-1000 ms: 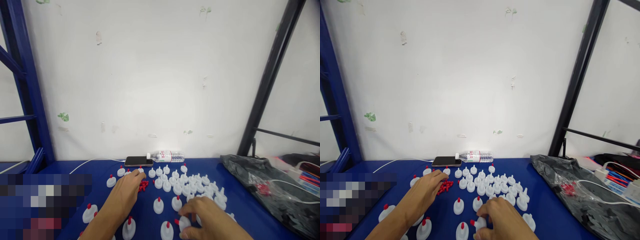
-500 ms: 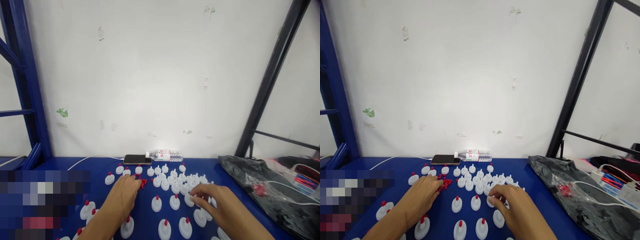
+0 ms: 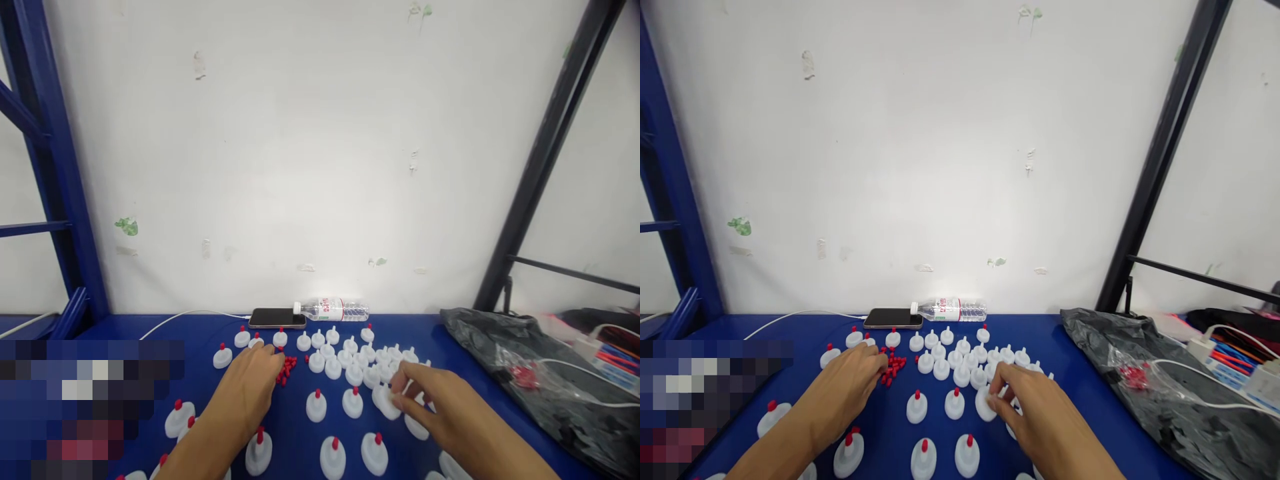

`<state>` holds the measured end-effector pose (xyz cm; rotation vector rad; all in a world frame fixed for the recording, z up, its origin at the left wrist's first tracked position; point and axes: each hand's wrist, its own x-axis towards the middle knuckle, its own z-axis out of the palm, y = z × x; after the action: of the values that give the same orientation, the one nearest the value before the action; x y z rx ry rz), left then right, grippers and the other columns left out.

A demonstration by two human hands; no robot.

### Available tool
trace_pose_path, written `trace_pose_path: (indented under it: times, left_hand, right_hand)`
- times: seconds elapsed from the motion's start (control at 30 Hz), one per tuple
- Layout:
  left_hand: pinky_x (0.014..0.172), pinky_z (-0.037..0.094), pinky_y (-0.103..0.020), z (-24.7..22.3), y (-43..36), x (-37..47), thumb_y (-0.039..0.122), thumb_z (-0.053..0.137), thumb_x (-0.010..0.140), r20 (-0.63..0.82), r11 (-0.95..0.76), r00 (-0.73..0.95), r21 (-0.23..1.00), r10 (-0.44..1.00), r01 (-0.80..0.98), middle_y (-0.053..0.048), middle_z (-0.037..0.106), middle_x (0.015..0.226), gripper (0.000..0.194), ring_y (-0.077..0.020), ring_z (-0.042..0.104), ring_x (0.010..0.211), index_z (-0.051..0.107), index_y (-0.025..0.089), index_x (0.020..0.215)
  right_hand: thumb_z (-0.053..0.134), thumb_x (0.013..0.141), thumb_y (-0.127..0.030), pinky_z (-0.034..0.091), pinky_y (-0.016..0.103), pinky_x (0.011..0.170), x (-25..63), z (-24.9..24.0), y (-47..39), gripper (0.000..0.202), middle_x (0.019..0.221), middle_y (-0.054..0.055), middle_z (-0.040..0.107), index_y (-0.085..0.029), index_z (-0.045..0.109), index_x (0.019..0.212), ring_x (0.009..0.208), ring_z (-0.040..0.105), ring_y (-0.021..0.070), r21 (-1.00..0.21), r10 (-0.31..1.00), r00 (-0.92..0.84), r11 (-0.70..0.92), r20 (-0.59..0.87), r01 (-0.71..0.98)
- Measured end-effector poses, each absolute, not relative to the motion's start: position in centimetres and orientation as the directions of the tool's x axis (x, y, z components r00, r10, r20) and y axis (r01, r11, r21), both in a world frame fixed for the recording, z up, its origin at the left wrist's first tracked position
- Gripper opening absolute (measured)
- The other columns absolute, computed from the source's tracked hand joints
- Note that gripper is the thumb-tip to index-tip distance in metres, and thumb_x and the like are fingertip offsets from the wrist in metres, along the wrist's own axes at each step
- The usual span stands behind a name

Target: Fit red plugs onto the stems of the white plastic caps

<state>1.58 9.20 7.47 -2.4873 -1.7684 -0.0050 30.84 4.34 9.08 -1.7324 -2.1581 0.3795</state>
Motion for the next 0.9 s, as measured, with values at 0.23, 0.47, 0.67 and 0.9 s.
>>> trace_pose_path:
  times: [0.23,0.47,0.67,0.9]
  left_hand:
    - [0.090,0.053,-0.047,6.9,9.3,1.2,0.004,0.045,0.094,0.053,-0.346,0.349,-0.048,0.936,0.937,-0.013,0.071,0.104,0.030,-0.0332,0.064,0.105,0.072,0.015,0.098]
    - [0.090,0.054,-0.046,7.3,9.1,2.0,0.001,0.047,0.091,-0.003,-0.332,0.332,-0.053,0.943,0.942,-0.014,0.071,0.107,0.030,-0.0332,0.064,0.106,0.072,0.014,0.100]
    - [0.090,0.055,-0.047,7.4,8.9,2.2,0.008,0.049,0.094,0.002,-0.327,0.328,-0.031,0.945,0.944,-0.016,0.070,0.109,0.024,-0.0349,0.062,0.110,0.070,0.012,0.105]
    - [0.088,0.054,-0.047,7.4,8.2,2.5,0.008,0.049,0.091,0.011,-0.336,0.336,-0.021,0.942,0.942,-0.018,0.069,0.111,0.024,-0.0356,0.063,0.109,0.068,0.010,0.106]
  right_hand:
    - [0.041,0.099,-0.041,0.052,0.032,0.072,29.9,9.3,4.2,0.017,0.097,0.005,0.069,-0.026,0.046,0.093,0.088,0.067,0.0224,-0.594,0.949,-0.250,0.315,0.191,0.740]
    - [0.037,0.103,-0.041,0.048,0.033,0.078,29.1,9.1,3.9,0.016,0.101,0.004,0.068,-0.028,0.043,0.096,0.093,0.066,0.0238,-0.578,0.939,-0.252,0.343,0.235,0.740]
    - [0.031,0.103,-0.045,0.048,0.036,0.079,29.5,7.5,4.2,0.022,0.101,0.008,0.065,-0.027,0.044,0.107,0.087,0.063,0.0240,-0.562,0.935,-0.253,0.351,0.247,0.749]
    - [0.030,0.105,-0.048,0.047,0.037,0.074,29.2,7.9,4.1,0.026,0.095,0.002,0.061,-0.028,0.045,0.103,0.081,0.059,0.0226,-0.572,0.940,-0.243,0.340,0.241,0.747]
